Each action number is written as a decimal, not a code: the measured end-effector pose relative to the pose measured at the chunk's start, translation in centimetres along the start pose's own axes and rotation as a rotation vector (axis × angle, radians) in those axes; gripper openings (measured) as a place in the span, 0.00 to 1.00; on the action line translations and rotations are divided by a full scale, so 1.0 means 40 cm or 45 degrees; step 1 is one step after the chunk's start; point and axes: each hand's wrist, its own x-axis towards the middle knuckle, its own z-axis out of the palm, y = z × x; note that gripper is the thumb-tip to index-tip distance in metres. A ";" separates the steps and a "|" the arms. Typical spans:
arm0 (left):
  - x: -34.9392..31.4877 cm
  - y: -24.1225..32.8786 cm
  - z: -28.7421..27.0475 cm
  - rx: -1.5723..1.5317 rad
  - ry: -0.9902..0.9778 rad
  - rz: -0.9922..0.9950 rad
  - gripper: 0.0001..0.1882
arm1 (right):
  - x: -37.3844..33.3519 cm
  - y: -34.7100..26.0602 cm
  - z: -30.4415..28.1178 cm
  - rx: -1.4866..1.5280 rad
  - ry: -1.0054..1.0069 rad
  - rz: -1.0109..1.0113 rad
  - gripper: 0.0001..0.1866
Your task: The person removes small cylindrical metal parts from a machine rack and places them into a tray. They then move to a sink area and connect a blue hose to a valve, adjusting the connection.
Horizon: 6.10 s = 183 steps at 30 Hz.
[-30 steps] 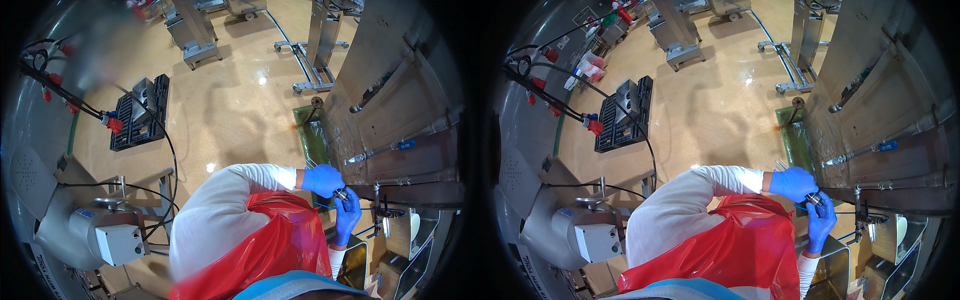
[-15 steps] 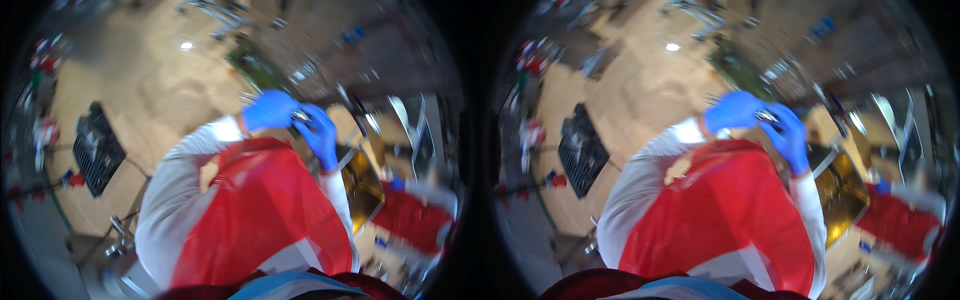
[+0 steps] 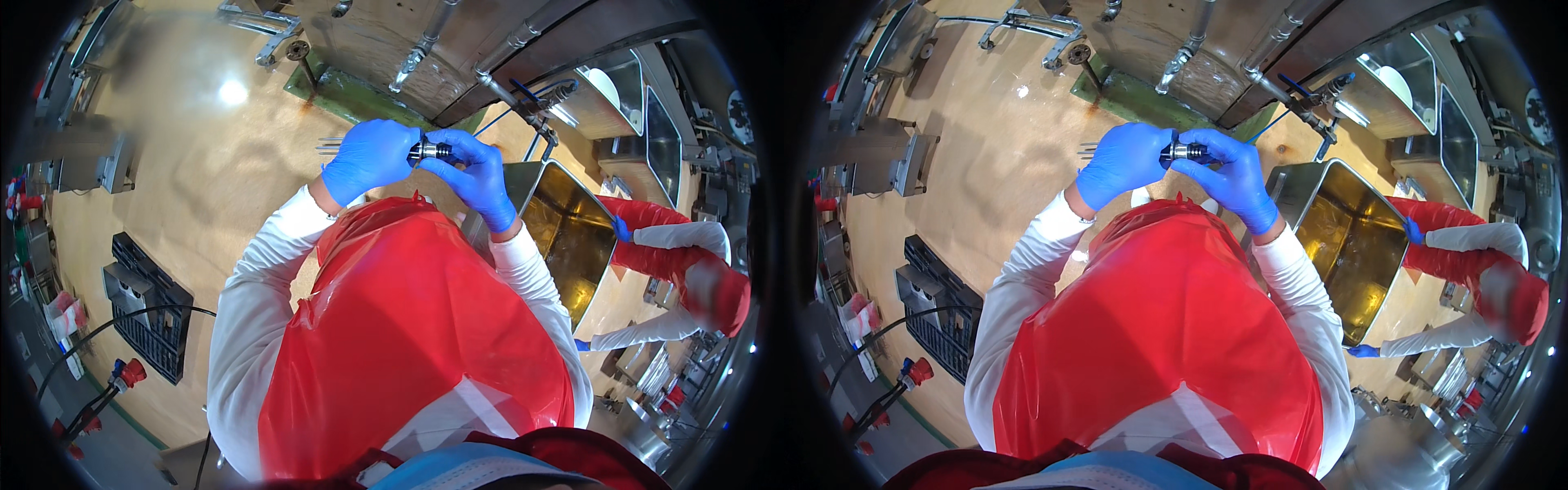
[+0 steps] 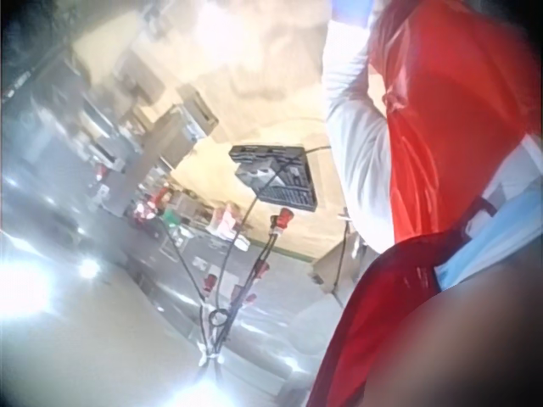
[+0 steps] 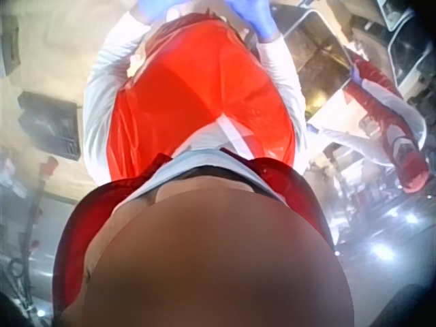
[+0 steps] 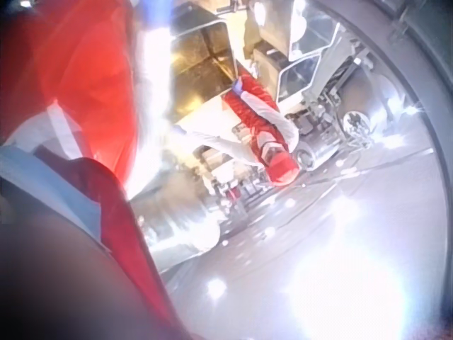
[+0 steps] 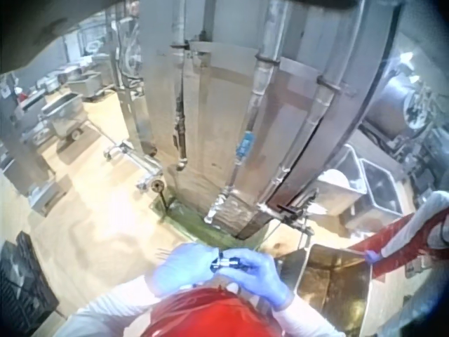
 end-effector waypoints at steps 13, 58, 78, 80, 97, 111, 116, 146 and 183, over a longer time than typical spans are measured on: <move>-0.036 0.019 -0.032 -0.034 0.155 0.095 0.09 | -0.028 -0.031 0.045 -0.090 0.104 0.112 0.16; 0.049 -0.020 0.029 0.105 -0.061 0.220 0.07 | -0.044 0.009 0.033 0.103 0.239 0.120 0.19; 0.064 -0.003 0.072 -0.030 -0.113 0.207 0.14 | -0.089 0.002 0.022 -0.332 0.355 -0.235 0.17; 0.062 0.011 0.059 -0.016 -0.114 0.224 0.14 | -0.081 -0.016 0.024 -0.134 0.339 -0.134 0.14; 0.038 0.014 0.042 0.132 -0.047 0.148 0.07 | -0.059 -0.012 0.022 -0.244 0.270 -0.097 0.27; 0.069 -0.104 0.129 -0.071 -0.088 -0.095 0.10 | -0.060 0.238 0.014 0.075 0.216 0.234 0.28; 0.047 -0.363 0.240 -0.443 0.138 -0.342 0.17 | 0.121 0.155 0.006 -0.200 -0.384 0.463 0.36; -0.409 -0.878 0.818 -0.845 0.153 -0.836 0.13 | -0.269 1.184 0.446 -0.631 -0.341 1.175 0.16; -0.378 -0.746 0.279 -0.596 0.167 -0.740 0.09 | 0.371 0.442 0.685 -0.269 -0.614 0.117 0.23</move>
